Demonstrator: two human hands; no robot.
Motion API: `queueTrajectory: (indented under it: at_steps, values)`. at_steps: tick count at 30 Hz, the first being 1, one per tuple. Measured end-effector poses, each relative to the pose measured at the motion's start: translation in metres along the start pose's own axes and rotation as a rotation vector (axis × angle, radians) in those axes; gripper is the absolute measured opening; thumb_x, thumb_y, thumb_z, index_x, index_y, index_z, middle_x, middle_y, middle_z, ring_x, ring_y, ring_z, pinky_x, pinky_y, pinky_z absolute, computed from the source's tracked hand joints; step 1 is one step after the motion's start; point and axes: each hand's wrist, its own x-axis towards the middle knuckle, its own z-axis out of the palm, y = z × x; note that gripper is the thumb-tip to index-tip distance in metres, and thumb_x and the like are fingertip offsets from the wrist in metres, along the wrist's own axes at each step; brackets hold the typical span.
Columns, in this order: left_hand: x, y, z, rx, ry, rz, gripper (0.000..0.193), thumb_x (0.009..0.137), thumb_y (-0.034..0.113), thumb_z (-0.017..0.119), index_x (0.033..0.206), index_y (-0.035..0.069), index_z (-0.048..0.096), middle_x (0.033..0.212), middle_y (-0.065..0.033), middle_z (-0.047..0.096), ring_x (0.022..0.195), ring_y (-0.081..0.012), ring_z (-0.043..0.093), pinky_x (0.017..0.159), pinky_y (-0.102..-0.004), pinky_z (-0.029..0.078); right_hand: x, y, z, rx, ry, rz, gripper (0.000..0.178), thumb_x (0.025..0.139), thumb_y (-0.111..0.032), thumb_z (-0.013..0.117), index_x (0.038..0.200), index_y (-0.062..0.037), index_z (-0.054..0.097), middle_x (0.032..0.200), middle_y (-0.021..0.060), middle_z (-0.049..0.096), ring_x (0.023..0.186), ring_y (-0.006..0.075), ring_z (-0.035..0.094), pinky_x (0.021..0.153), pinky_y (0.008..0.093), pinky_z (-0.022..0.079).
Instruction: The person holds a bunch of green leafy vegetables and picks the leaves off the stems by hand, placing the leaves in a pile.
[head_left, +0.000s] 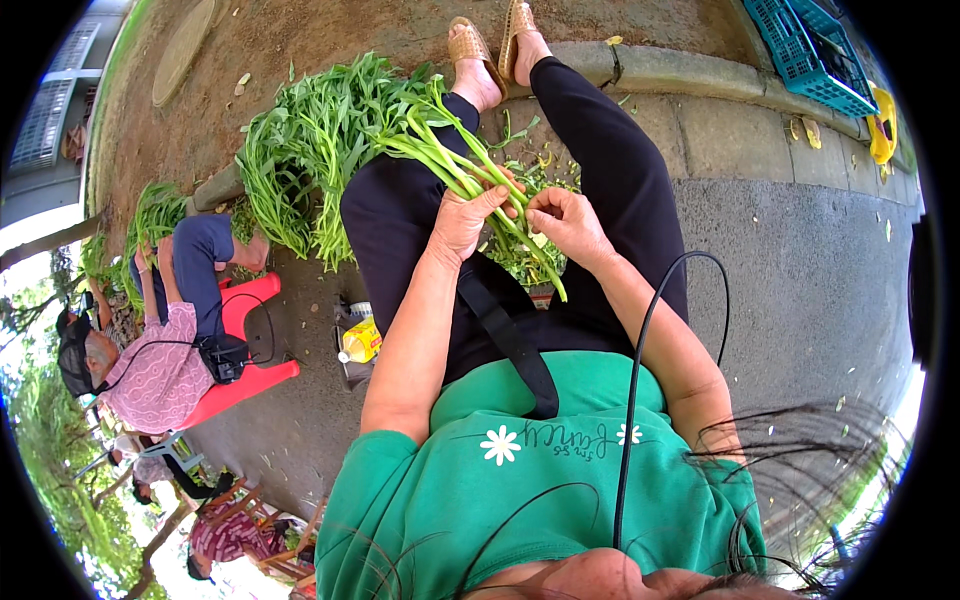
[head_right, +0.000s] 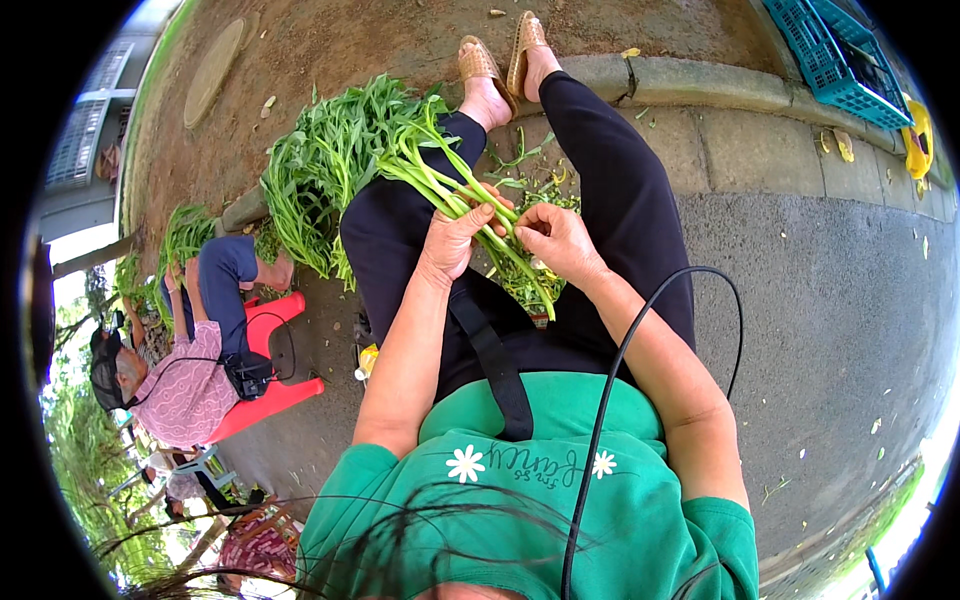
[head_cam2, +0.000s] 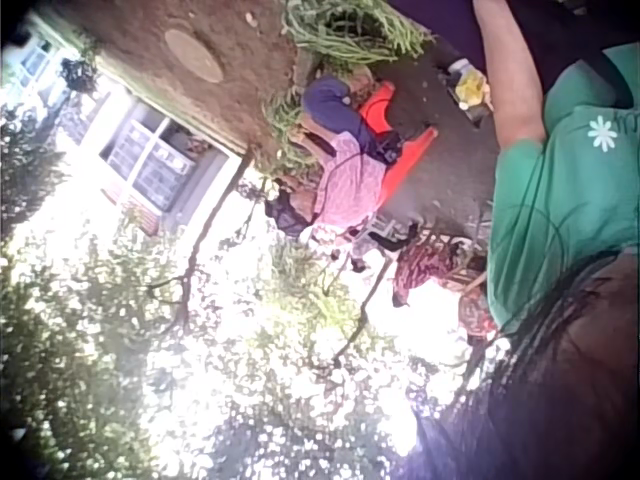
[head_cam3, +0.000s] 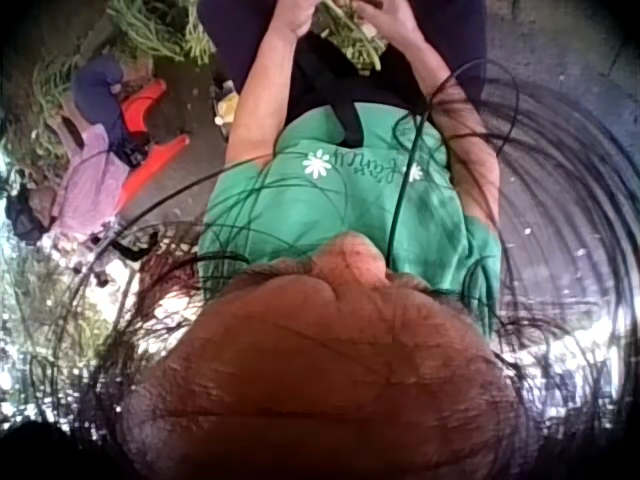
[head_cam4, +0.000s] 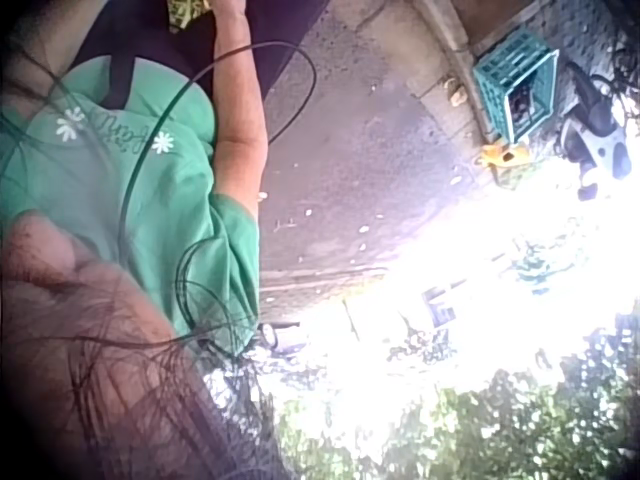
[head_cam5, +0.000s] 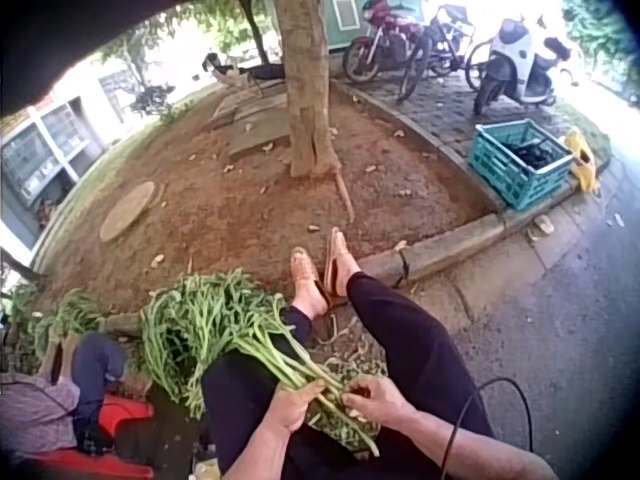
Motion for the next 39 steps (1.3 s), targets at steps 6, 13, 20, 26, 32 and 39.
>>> queueTrajectory:
  at_steps: [6,13,20,26,32,39]
  values:
    - [-0.001,0.001,0.001,-0.012,-0.001,0.003,0.022,0.085,0.013,0.064,0.104,0.003,0.058,0.093,-0.0117,0.066,0.07,-0.015,0.061,0.066,-0.0258,0.05,0.0,0.006,0.001,-0.002,0.008,-0.042,0.013,0.082,-0.01,0.06,0.084,0.002,0.058,0.072,0.0012,0.058,0.065,0.0066,0.056,0.059,0.0219,0.046]
    - [-0.003,0.011,0.002,-0.052,0.047,0.029,0.019,0.085,0.011,0.065,0.101,0.002,0.059,0.091,-0.0121,0.066,0.068,-0.0144,0.062,0.064,-0.0249,0.051,-0.002,-0.001,0.0,-0.039,0.033,-0.016,0.012,0.081,-0.01,0.06,0.083,0.002,0.057,0.069,0.0007,0.056,0.062,0.0062,0.053,0.057,0.022,0.044]
    - [-0.004,0.014,-0.004,-0.207,0.065,0.034,0.021,0.085,0.01,0.064,0.105,0.004,0.057,0.095,-0.0137,0.065,0.067,-0.0157,0.062,0.064,-0.0278,0.053,-0.002,0.002,-0.002,-0.098,0.045,-0.009,0.013,0.079,-0.01,0.061,0.084,0.0022,0.058,0.069,0.0021,0.058,0.063,0.0074,0.054,0.058,0.0229,0.045]
    - [-0.006,0.015,-0.011,-0.34,0.008,0.071,0.022,0.086,0.013,0.063,0.106,0.008,0.057,0.099,-0.0154,0.063,0.066,-0.0162,0.06,0.063,-0.0307,0.053,-0.004,0.0,-0.001,-0.199,0.036,-0.05,0.013,0.077,-0.006,0.061,0.087,0.0017,0.059,0.074,0.0038,0.06,0.066,0.0089,0.056,0.061,0.024,0.046]
    - [-0.005,0.014,-0.01,-0.298,0.021,0.034,0.02,0.087,0.011,0.062,0.105,0.007,0.057,0.099,-0.0158,0.063,0.067,-0.0164,0.061,0.064,-0.0299,0.053,-0.003,0.003,-0.002,-0.133,-0.022,-0.017,0.014,0.078,-0.002,0.057,0.091,0.0023,0.058,0.076,0.0039,0.06,0.067,0.0087,0.058,0.063,0.0236,0.047]
    - [-0.003,0.009,-0.009,-0.215,0.002,0.034,0.019,0.087,0.009,0.061,0.106,0.006,0.057,0.1,-0.0168,0.063,0.069,-0.017,0.061,0.066,-0.0296,0.052,-0.003,-0.001,-0.002,0.048,-0.039,0.021,0.015,0.085,-0.007,0.056,0.094,0.0041,0.058,0.076,0.0028,0.059,0.068,0.0086,0.058,0.063,0.0231,0.048]
